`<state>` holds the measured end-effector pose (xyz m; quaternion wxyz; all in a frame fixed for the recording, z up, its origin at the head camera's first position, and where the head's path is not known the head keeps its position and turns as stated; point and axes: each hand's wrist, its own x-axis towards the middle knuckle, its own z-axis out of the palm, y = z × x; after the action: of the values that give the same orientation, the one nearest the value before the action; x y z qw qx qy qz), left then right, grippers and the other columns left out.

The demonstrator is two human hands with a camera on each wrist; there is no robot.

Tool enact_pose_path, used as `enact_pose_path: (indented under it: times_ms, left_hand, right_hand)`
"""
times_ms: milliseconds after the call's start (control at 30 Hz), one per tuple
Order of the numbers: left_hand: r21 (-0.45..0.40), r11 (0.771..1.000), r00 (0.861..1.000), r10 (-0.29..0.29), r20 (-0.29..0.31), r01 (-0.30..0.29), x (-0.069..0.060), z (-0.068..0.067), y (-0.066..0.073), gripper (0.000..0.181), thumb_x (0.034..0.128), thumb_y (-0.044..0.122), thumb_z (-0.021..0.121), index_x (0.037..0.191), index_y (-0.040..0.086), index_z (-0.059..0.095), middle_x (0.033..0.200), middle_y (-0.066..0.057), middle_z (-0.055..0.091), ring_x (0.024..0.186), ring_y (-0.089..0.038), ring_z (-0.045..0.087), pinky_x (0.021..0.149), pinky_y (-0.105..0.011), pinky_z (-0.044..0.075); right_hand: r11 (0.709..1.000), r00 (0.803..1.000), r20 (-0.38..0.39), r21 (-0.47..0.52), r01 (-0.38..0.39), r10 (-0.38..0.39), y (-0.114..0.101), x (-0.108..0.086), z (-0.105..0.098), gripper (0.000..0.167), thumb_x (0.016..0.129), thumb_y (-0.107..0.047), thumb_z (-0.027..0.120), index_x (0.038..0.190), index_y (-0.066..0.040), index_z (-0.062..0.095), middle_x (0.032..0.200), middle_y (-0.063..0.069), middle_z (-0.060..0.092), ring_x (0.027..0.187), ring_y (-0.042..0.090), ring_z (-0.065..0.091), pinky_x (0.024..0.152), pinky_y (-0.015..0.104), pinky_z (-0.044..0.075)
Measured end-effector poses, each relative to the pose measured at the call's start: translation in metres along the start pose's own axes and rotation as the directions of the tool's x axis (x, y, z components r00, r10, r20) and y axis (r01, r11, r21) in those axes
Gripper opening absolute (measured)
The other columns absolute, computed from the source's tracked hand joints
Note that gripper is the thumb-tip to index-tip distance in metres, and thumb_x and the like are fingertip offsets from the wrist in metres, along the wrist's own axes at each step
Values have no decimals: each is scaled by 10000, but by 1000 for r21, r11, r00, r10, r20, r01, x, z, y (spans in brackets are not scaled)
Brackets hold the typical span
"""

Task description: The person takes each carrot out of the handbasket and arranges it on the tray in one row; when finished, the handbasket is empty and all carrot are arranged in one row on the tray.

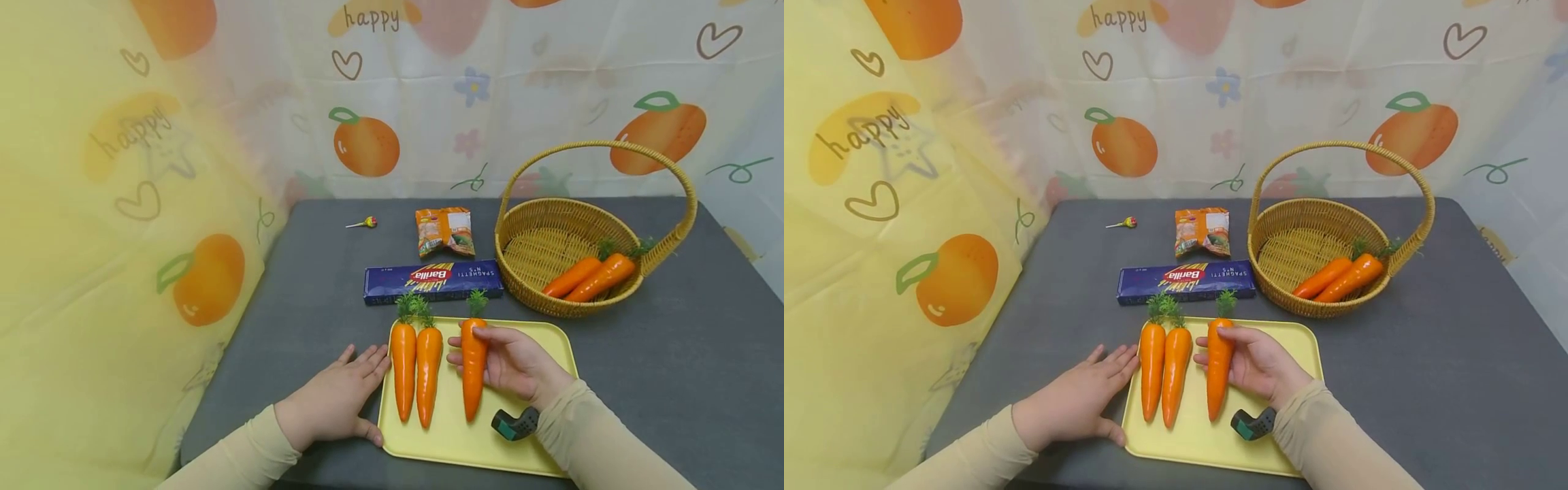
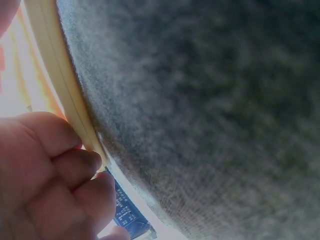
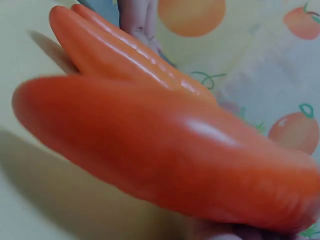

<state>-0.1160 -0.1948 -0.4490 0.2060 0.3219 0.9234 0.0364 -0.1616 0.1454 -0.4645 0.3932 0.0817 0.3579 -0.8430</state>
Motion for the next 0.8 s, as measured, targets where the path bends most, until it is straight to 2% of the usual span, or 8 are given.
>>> enact_pose_path:
  times_ms: [100,200,300,433,533,600,700,800]
  left_hand:
    - [2,1000,1000,5,-7,-5,0,0,0,1291,785,772,841,1725,32,355,1817,-164,283,1674,-351,326,1336,-663,248]
    - [2,1000,1000,6,-8,-5,0,-1,1,1292,782,771,844,1724,32,358,1817,-164,284,1674,-353,328,1337,-662,248]
    - [5,1000,1000,1,-5,-1,0,-1,1,1295,782,772,844,1725,31,355,1818,-163,281,1676,-352,323,1338,-663,243]
    - [3,1000,1000,-3,0,3,1,-2,1,1296,781,770,846,1724,28,355,1819,-164,280,1678,-354,318,1338,-666,240]
    - [0,1000,1000,-2,1,2,1,-1,1,1295,781,772,844,1723,28,358,1817,-165,284,1677,-355,319,1337,-669,240]
    - [-1,1000,1000,-4,2,4,1,0,0,1294,781,777,838,1723,31,359,1818,-162,284,1678,-352,317,1338,-671,236]
    - [0,1000,1000,-8,6,8,2,1,0,1297,780,783,833,1725,33,355,1821,-158,276,1681,-348,312,1340,-668,231]
    - [-2,1000,1000,-12,11,12,2,1,0,1301,779,783,833,1726,32,351,1824,-156,268,1682,-348,309,1342,-666,229]
  right_hand:
    - [1000,1000,-24,5,-2,2,1,-2,1,488,1155,-197,561,1558,-52,326,1304,135,729,1186,317,760,1119,454,589]
    - [1000,1000,-25,-16,-7,7,2,-5,1,379,1157,-211,559,1490,-89,425,1277,97,741,1171,292,754,1082,429,606]
    - [998,1000,7,-70,-2,2,5,-8,1,213,1171,-206,512,1367,-138,560,1223,37,750,1130,224,740,1036,388,613]
    - [994,1000,28,-111,17,-14,8,-10,4,196,1174,-180,491,1327,-178,612,1215,-9,736,1107,163,714,1029,361,604]
    - [991,1000,-9,-131,20,-22,8,-13,9,328,1164,-189,520,1489,-140,507,1314,16,704,1159,185,708,1045,381,604]
    - [986,999,-41,-168,15,-22,9,-15,12,505,1163,-209,518,1634,-103,373,1483,97,627,1230,230,686,1056,411,604]
    - [973,997,-75,-231,2,-20,10,-19,17,701,1163,-227,490,1759,-68,157,1737,249,354,1424,384,588,1093,485,589]
    - [963,996,-91,-271,-7,-18,11,-22,19,750,1158,-219,462,1777,-56,70,1825,285,105,1577,507,403,1142,555,551]
